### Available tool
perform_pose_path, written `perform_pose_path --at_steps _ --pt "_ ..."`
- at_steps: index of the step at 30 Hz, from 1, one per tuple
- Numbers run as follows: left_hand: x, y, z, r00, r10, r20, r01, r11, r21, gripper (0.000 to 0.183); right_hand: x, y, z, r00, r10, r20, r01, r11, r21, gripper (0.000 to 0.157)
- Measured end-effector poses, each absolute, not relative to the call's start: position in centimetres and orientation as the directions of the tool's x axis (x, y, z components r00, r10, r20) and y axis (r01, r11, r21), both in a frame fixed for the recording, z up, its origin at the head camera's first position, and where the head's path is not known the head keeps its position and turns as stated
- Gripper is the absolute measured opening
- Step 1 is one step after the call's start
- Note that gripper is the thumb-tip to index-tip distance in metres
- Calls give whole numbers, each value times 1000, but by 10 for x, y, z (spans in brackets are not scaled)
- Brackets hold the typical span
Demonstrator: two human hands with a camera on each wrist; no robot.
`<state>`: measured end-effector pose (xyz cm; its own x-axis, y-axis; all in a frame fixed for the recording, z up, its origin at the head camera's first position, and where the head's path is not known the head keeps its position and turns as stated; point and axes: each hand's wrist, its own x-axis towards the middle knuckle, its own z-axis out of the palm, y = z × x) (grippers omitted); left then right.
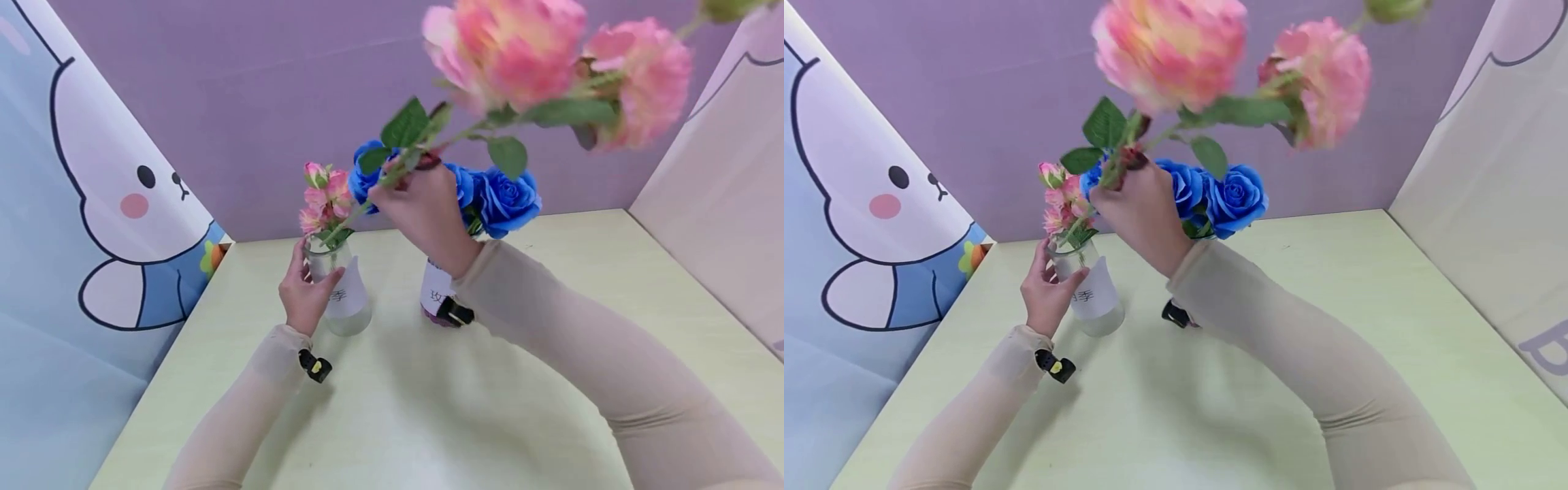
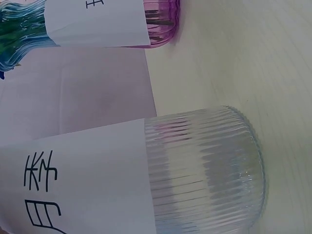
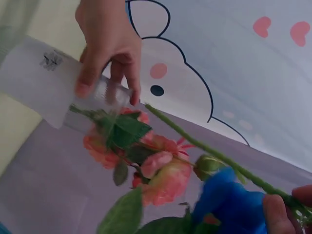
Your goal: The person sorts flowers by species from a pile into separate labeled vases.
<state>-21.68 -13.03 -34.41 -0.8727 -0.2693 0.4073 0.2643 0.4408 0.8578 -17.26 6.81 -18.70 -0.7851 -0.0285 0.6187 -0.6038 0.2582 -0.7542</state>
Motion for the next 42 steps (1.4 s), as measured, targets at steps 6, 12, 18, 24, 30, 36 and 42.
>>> perform_pose_path --at_steps 6,12,18,24,30,36,42 --pt "-217 -133 -345 -881 -266 391 254 431 866 75 -185 49 -163 -848 -124 515 -521 372 -769 20" --pt "-216 -131 -345 -859 -267 437 293 443 847 74 -193 34 -155 -861 -187 473 -501 468 -728 26" --pt "-217 -125 -344 -845 -246 475 336 447 829 72 -197 40 -146 -820 -101 563 -549 416 -725 22" --pt "-216 -124 -343 -846 -256 468 328 441 835 72 -199 40 -141 -865 -125 485 -490 415 -767 26" --pt "-214 -123 -343 -862 -264 433 301 421 856 71 -201 33 -141 -907 -148 394 -415 476 -775 18" --pt "-214 -121 -343 -865 -269 425 298 405 864 73 -202 19 -145 -934 -227 277 -358 539 -763 13" --pt "-216 -117 -346 -832 -244 499 366 434 823 72 -206 6 -159 -943 -256 212 -326 591 -738 18"
